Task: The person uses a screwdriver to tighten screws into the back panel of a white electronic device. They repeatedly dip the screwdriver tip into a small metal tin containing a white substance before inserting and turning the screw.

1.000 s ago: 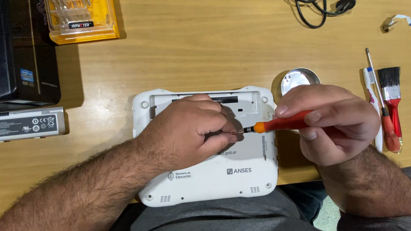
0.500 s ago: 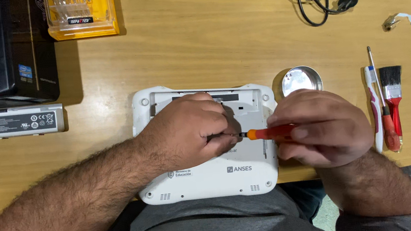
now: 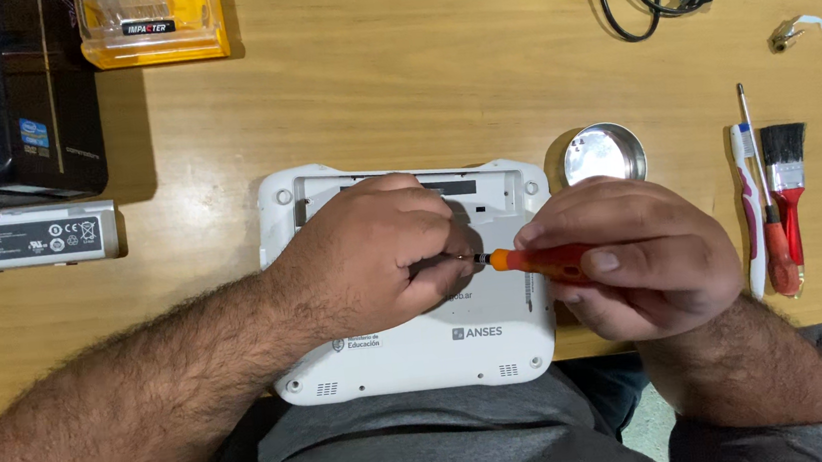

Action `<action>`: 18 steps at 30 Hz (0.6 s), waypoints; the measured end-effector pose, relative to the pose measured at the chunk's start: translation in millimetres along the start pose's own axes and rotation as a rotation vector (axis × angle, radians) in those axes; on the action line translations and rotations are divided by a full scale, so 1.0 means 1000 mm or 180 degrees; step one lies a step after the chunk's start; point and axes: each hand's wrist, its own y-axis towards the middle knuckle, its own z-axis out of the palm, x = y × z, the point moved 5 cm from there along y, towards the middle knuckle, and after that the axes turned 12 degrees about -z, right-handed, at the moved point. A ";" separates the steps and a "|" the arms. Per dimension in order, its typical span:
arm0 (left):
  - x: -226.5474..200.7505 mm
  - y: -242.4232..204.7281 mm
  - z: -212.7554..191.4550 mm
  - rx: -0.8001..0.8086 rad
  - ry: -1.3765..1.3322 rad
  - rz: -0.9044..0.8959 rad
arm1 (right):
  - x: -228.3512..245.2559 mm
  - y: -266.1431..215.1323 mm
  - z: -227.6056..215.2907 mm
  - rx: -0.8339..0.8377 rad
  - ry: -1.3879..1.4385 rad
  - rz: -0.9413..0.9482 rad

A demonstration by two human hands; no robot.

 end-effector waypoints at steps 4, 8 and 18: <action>0.006 0.000 0.001 0.0190 0.0038 -0.0359 | -0.005 -0.009 -0.002 -0.0032 -0.0016 0.0064; 0.011 0.003 -0.010 0.0160 -0.0028 -0.0634 | -0.013 -0.016 -0.014 -0.0639 -0.0046 -0.0143; 0.056 0.003 -0.037 -0.0502 0.0826 -0.0714 | -0.036 -0.028 -0.032 -0.0306 -0.0443 0.0703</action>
